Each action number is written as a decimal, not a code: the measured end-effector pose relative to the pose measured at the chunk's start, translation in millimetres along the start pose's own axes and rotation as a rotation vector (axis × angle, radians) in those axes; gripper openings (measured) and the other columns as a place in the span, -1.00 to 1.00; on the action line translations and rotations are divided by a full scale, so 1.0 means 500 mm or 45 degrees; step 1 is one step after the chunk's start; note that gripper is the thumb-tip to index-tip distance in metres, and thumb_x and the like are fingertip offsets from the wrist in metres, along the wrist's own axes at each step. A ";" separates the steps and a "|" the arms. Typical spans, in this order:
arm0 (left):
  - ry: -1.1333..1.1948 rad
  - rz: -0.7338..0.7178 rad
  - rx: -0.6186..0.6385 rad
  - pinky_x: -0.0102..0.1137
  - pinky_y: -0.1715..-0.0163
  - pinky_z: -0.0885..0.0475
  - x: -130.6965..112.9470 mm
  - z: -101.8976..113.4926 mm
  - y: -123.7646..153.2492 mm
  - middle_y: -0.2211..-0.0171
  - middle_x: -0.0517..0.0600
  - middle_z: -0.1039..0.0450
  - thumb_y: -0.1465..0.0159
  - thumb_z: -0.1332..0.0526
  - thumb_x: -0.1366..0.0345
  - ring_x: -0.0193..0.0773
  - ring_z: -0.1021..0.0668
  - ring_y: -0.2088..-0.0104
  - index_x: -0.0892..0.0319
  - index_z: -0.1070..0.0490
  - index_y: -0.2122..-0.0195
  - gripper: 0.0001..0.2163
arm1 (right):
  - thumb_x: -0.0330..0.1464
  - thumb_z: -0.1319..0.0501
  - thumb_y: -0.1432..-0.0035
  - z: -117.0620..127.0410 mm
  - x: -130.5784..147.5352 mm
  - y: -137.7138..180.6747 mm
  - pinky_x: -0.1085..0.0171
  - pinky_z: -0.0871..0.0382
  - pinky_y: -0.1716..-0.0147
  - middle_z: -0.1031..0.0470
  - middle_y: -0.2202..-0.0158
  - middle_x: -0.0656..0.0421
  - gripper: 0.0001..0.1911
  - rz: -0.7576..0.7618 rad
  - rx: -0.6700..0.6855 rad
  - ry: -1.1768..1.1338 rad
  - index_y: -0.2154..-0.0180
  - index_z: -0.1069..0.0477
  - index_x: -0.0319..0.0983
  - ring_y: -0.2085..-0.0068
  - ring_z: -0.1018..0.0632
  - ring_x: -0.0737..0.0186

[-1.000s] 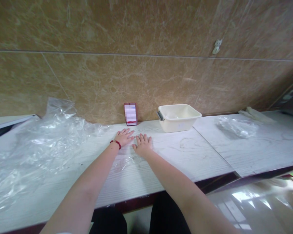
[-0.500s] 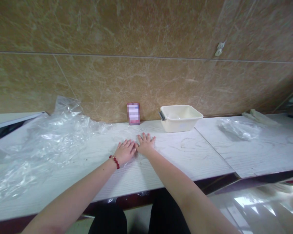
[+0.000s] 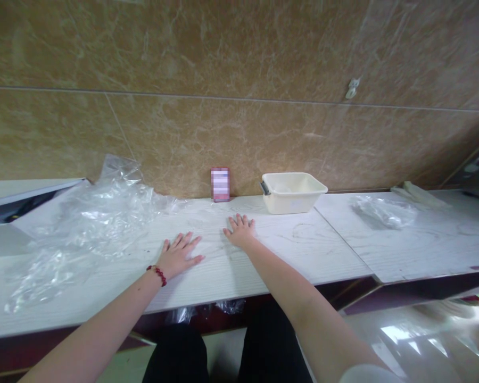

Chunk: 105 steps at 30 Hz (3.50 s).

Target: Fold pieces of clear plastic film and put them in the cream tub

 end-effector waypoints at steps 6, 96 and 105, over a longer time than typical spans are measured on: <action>-0.044 0.007 -0.025 -0.02 -0.02 0.20 0.037 -0.003 0.029 -0.19 0.00 0.21 -0.03 0.15 -0.18 -0.01 0.10 -0.15 -0.05 0.12 -0.14 -0.35 | 0.01 0.24 -0.06 0.012 -0.053 0.001 -0.08 0.34 -0.02 0.24 -0.20 0.09 -0.34 -0.006 -0.048 -0.049 -0.15 0.17 -0.14 -0.17 0.19 0.01; 1.038 -0.296 -0.336 -0.36 0.33 -0.37 -0.021 0.147 -0.012 0.34 0.00 -0.38 -0.09 -0.06 0.13 -0.30 -0.45 0.37 0.19 -0.29 0.36 -0.77 | -0.29 -0.28 0.25 0.097 -0.034 0.089 0.09 0.02 -0.05 -0.06 -0.10 0.04 -0.15 0.856 -0.105 -0.330 -0.10 0.02 -0.19 -0.12 -0.07 0.11; 1.323 -0.097 -0.362 -0.32 0.38 -0.39 0.035 0.153 -0.045 0.39 -0.05 -0.34 -0.02 -0.14 0.12 -0.33 -0.45 0.44 0.21 -0.28 0.39 -0.75 | -0.54 -0.10 0.10 0.139 -0.019 0.021 0.30 -0.27 0.18 -0.44 0.27 0.19 -0.73 0.605 -0.302 -0.509 0.30 -0.39 -0.21 0.20 -0.43 0.30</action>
Point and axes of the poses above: each hand's wrist, its own y-axis away from the middle knuckle, its own z-axis out of the back of the hand, x = y × z, the point moved 8 cm from there along -y, towards the middle knuckle
